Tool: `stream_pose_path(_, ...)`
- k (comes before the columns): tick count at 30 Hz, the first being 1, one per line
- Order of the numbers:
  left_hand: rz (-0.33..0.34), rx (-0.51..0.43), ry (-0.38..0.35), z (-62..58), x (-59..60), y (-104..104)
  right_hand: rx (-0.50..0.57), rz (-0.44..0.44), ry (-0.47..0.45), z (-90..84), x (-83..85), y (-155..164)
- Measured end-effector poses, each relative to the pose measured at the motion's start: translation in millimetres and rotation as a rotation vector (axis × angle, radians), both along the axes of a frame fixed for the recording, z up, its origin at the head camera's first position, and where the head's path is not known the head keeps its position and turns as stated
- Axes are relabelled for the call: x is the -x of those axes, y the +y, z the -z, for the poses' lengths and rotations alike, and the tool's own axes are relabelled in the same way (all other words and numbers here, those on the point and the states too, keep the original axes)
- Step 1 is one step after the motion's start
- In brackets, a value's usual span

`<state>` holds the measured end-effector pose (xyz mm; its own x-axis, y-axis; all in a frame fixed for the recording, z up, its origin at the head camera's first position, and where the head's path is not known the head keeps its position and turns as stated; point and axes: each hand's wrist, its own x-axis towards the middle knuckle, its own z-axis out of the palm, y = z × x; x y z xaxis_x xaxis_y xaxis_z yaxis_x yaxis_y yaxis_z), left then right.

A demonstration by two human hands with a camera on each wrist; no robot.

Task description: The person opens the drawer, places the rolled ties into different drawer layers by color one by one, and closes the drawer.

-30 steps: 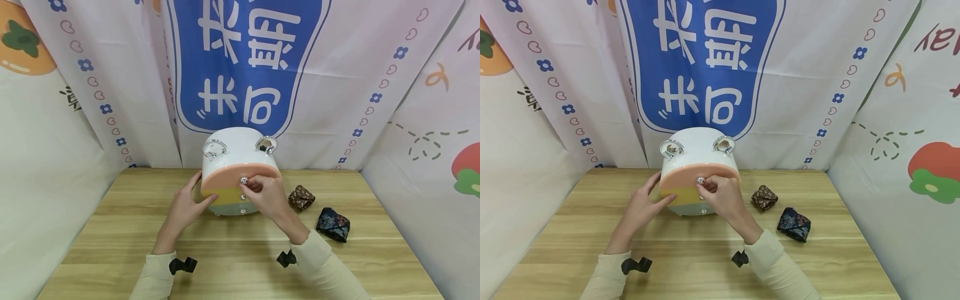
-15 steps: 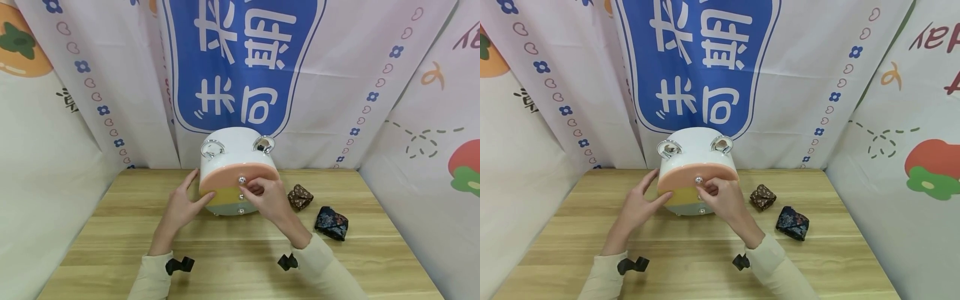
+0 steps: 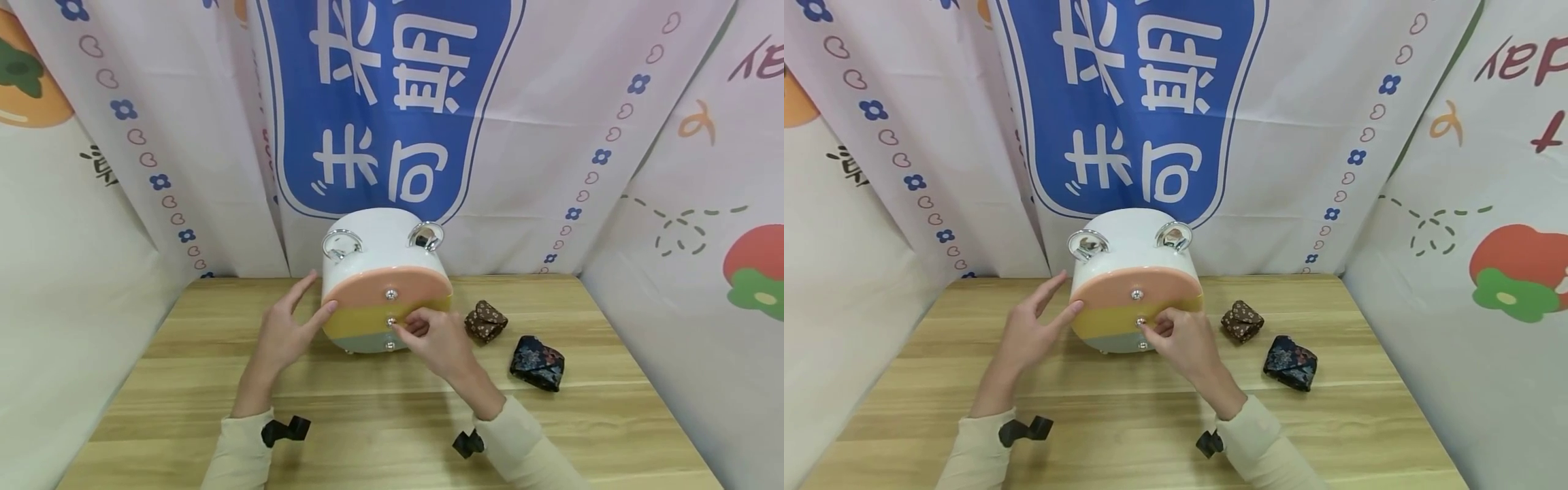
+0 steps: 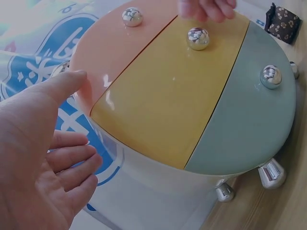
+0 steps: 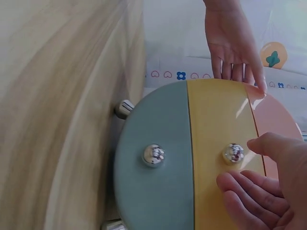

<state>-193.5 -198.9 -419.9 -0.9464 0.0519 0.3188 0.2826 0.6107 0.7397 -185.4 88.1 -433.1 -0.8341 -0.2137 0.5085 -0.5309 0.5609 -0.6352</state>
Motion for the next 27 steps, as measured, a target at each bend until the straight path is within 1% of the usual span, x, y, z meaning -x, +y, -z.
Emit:
stream_pose_path(6, 0.024, -0.04, 0.031, -0.2, 0.6, -0.4, -0.023, 0.031, -0.001, 10.5, -0.1, -5.8)
stream_pose_path(10, 0.037, -0.065, 0.049, 1.2, 2.0, -0.7, 0.008, 0.055, -0.027, 14.4, 0.2, -9.6)
stream_pose_path(16, 0.053, -0.087, 0.049, 3.9, 3.5, -1.6, 0.054, 0.081, -0.071, 19.9, 2.1, -16.9)
stream_pose_path(21, 0.065, -0.107, 0.053, 2.9, 2.3, -0.5, 0.084, 0.088, -0.064, 22.5, 2.8, -22.0)
stream_pose_path(27, 0.08, -0.126, 0.059, 3.0, 2.8, 0.9, 0.084, 0.102, -0.052, 24.4, 4.6, -24.6)
